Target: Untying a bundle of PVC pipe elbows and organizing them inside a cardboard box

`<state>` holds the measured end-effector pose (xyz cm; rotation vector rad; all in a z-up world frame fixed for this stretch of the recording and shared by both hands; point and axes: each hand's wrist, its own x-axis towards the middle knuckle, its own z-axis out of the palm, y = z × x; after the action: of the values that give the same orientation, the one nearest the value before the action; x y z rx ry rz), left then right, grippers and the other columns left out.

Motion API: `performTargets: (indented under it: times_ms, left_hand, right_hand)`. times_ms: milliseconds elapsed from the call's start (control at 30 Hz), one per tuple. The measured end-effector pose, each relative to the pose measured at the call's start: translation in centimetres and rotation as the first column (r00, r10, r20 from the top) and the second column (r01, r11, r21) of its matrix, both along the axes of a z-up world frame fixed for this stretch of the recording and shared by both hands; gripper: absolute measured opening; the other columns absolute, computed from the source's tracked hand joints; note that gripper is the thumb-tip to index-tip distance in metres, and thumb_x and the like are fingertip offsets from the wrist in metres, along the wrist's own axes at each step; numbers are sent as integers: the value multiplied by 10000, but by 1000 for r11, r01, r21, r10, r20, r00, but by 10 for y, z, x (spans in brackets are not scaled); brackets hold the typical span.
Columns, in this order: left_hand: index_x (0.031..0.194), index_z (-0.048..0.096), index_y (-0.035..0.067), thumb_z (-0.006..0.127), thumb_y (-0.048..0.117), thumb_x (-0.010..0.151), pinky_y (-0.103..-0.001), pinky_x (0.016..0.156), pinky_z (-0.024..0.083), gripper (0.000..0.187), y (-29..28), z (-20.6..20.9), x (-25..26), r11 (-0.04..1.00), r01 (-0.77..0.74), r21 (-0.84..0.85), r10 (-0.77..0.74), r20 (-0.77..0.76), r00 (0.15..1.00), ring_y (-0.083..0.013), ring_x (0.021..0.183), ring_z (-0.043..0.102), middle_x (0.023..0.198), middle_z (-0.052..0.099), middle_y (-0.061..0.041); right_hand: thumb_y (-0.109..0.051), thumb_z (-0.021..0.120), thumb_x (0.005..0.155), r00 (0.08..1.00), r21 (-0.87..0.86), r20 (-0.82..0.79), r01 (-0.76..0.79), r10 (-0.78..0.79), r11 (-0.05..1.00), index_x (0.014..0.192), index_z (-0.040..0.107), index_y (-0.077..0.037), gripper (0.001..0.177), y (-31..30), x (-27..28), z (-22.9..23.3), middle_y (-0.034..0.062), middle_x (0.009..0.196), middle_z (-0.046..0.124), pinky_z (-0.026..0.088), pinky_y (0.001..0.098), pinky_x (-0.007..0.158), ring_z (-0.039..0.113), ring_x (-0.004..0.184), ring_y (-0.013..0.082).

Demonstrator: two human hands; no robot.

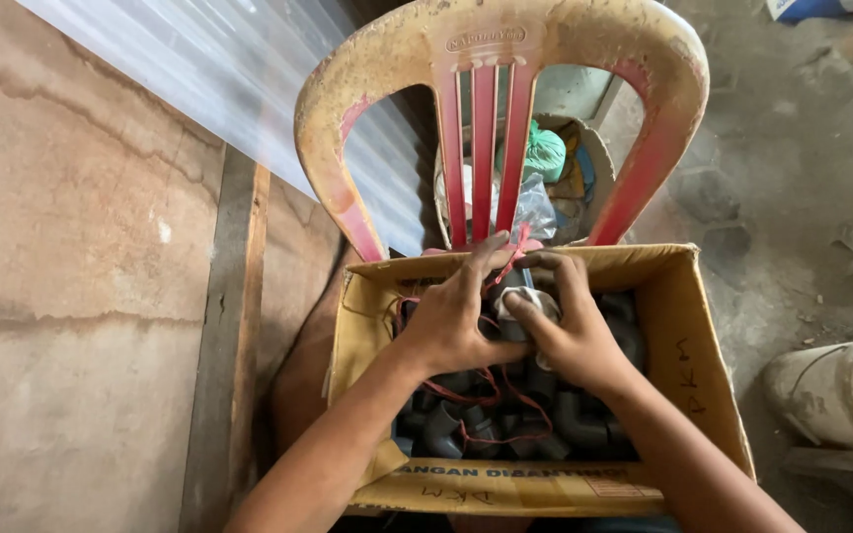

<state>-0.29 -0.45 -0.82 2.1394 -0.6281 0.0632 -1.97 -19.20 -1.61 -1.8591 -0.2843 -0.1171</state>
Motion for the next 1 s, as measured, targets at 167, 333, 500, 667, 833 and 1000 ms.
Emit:
performTargets:
  times_ms: [167,333,500,667,833,1000]
  left_hand:
    - [1570,305,216,729,576,688,-533,1061,498,1043,-3,13,4,992,-52,-119,42,-83,996,-368,1295,588,1426,603,-100]
    - [1405,566,172,518,478,977,-453,1056,482,528,-7,-4,10,930,-230,-285,141,-300,943,-341,1226,630,1241,655,-143]
    - [1331,644,23,521,394,1046,-435,1143,400,483,-13,16,-8,733,-312,-605,-132,-576,807,-257,1232,565,1309,613,-169]
    - [1114,664,31,667,606,914,-265,516,412,609,-12,7,-3,602,-571,-558,-333,-826,455,-172,639,588,830,614,-78]
    - [1141,598,109,686,613,881,-156,275,216,574,-17,-1,4,587,-611,-531,-344,-847,405,-128,491,482,814,576,-58]
    - [1297,582,154,700,620,854,-217,416,245,654,-11,-8,1,653,-604,-456,-292,-888,355,-195,681,576,973,637,-80]
  right_hand:
    - [-202,602,984,923,306,-377,200,-75,931,1403,549,-18,460,18,-5,29,274,1258,603,445,531,1053,599,1202,364]
    - [-267,507,1040,868,518,-477,405,-139,753,1461,488,-108,451,15,2,-5,217,1333,550,622,390,610,657,1010,289]
    - [-69,563,1029,987,347,50,129,-155,929,1326,314,-3,393,17,-13,-35,170,1188,507,484,488,973,601,1123,292]
    - [-192,709,966,875,-102,452,243,-172,965,1176,500,-29,338,12,-9,-20,182,1284,481,481,463,994,569,1191,393]
    - [-146,786,921,853,-211,451,387,-262,897,1096,602,-63,268,6,-1,-12,99,1132,549,569,396,721,676,892,343]
    - [-208,789,849,946,-205,247,264,-211,943,941,622,-155,199,8,-15,-28,99,733,671,530,460,521,685,633,373]
